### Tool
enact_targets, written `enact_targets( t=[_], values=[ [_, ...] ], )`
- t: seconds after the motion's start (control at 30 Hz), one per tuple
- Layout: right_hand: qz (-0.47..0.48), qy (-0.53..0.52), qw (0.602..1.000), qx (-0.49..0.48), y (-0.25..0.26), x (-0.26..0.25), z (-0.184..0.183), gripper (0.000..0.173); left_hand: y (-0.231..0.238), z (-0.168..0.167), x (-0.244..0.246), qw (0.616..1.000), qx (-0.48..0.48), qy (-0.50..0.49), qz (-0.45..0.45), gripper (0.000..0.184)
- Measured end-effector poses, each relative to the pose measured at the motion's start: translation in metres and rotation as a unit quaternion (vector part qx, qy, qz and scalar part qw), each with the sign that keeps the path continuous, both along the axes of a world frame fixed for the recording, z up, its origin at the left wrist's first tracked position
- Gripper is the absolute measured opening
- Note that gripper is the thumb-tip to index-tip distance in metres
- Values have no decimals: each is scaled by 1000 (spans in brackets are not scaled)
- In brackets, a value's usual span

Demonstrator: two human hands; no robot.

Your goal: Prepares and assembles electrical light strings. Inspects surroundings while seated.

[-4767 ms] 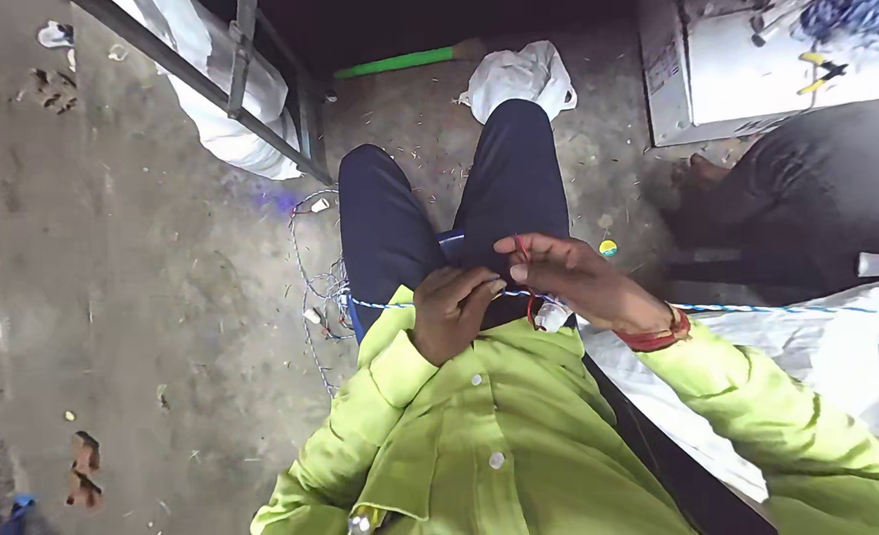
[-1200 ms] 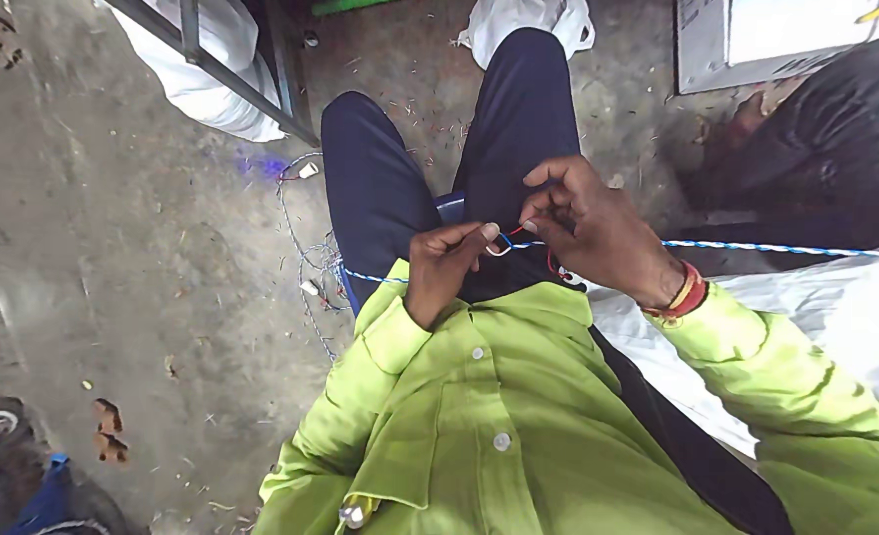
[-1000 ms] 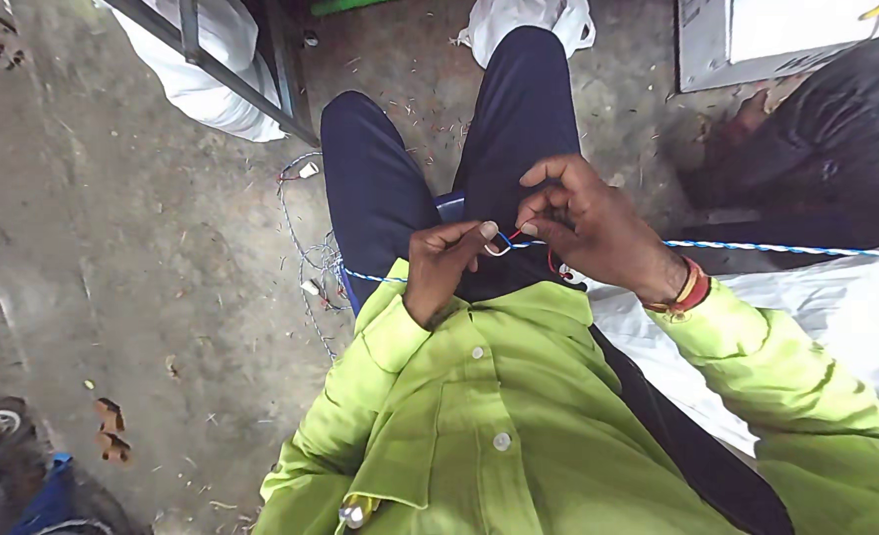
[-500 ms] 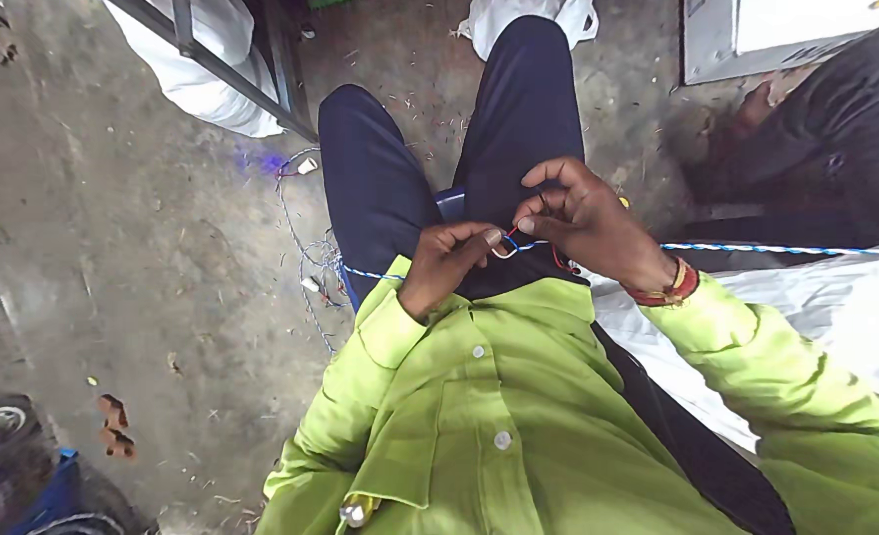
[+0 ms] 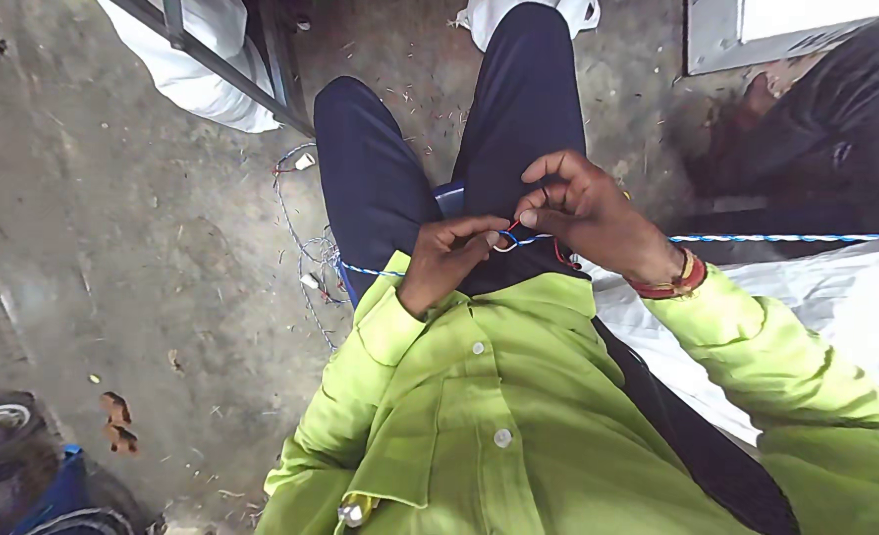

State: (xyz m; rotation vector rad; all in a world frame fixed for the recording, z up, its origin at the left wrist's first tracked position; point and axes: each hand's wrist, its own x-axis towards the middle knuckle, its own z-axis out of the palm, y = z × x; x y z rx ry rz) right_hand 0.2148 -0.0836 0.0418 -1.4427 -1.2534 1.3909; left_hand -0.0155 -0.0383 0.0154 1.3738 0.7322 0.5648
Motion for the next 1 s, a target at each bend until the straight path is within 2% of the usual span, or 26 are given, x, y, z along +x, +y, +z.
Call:
enact_targets(
  t=[0.37, 0.7, 1.0],
  values=[
    [-1, 0, 1000, -15, 1, 1, 2, 39, 0, -4, 1, 998, 66, -3, 2, 21],
    [16, -1, 1000, -16, 2, 3, 2, 38, 0, -4, 0, 998, 64, 11, 4, 22],
    [11, 12, 999, -29, 2, 2, 3, 37, -1, -6, 3, 995, 101, 21, 16, 19]
  ],
)
